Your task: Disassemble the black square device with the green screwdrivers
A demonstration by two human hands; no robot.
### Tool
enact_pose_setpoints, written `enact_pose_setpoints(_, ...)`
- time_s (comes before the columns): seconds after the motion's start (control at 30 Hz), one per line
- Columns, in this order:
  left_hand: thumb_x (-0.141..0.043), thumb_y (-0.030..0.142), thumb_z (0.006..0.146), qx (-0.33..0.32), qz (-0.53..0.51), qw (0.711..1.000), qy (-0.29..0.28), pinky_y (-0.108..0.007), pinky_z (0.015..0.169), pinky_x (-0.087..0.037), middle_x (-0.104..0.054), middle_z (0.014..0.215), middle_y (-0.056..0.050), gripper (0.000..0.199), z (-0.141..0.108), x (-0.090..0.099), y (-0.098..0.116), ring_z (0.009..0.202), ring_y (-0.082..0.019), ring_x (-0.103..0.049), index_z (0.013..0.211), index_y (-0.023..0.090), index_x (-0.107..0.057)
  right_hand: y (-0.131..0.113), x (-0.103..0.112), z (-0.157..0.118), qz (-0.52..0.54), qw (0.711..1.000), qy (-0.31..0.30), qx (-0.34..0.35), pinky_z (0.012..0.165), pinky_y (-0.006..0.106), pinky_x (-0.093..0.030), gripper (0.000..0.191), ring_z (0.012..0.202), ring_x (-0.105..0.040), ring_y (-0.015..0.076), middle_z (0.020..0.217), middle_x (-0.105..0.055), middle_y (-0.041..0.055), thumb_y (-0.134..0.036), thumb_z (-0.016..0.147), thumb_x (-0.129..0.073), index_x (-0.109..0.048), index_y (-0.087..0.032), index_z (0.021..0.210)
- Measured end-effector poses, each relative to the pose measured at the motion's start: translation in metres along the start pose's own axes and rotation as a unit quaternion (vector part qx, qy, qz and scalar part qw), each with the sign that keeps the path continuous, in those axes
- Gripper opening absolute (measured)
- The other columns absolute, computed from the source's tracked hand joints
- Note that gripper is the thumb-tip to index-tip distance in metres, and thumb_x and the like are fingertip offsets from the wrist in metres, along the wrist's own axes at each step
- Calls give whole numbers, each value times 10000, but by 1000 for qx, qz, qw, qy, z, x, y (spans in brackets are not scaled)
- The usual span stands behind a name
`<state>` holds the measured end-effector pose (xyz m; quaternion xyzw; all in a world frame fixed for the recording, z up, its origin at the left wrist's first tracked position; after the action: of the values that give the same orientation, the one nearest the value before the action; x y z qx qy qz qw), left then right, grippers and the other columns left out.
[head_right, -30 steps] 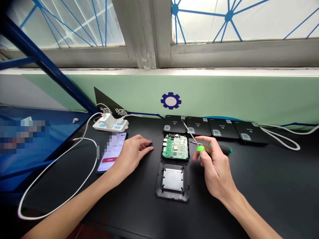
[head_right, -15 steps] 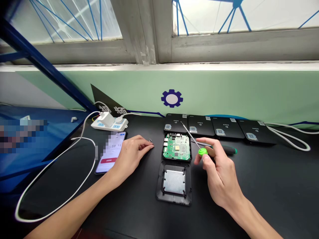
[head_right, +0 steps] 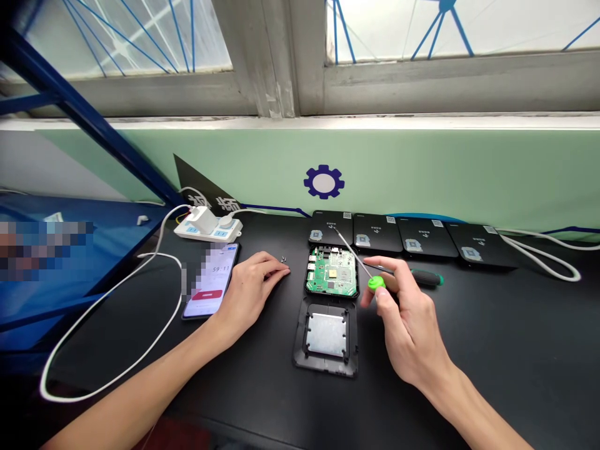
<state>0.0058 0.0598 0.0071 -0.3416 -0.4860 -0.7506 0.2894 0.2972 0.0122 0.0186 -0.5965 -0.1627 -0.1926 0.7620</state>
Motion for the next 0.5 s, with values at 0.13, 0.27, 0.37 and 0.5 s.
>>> enact_pose_setpoints(0.13, -720, 127, 1111, -3, 3, 1000, -2, -358, 879, -625, -809, 1044, -73, 187, 0, 0, 0, 947, -247, -801, 1027, 199, -871, 0, -1, -1, 1, 1000, -2, -1, 627, 318, -502, 349, 686, -624, 186, 846, -752, 4, -438, 1181, -477, -635, -283, 1451)
enact_pose_setpoints(0.27, -679, 123, 1139, -21, 13, 1000, -6, -358, 892, -619, -798, 1059, -75, 207, 0, -2, 1, 973, -245, -793, 1040, 185, -850, 1, 0, -2, 3, 1000, 4, -2, 624, 316, -493, 364, 689, -622, 191, 854, -752, 14, -443, 1181, -479, -638, -279, 1466)
enact_pose_setpoints(0.37, -681, 111, 1138, -35, 14, 999, -3, -351, 871, -617, -790, 1049, -67, 198, -1, -2, 1, 960, -238, -786, 1037, 179, -838, 1, 0, -2, 3, 1000, 6, 1, 618, 309, -494, 366, 695, -634, 194, 855, -754, 17, -457, 1185, -481, -640, -278, 1462)
enact_pose_setpoints(0.5, -670, 95, 1138, -53, 21, 998, 3, -353, 855, -615, -777, 1048, -71, 189, -2, -2, 1, 956, -244, -781, 1047, 169, -818, 1, 0, -2, 0, 1000, 1, 11, 619, 288, -508, 349, 709, -639, 182, 849, -758, 0, -455, 1190, -480, -643, -289, 1450)
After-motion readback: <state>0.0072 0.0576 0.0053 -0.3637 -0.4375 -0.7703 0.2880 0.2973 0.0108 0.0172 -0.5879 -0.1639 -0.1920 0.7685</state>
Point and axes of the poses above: each hand's wrist, its own z-axis towards the middle knuckle, its own x-axis out of the back of the hand, y = z × x, the point moved 6 cm from there along z, towards the middle knuckle
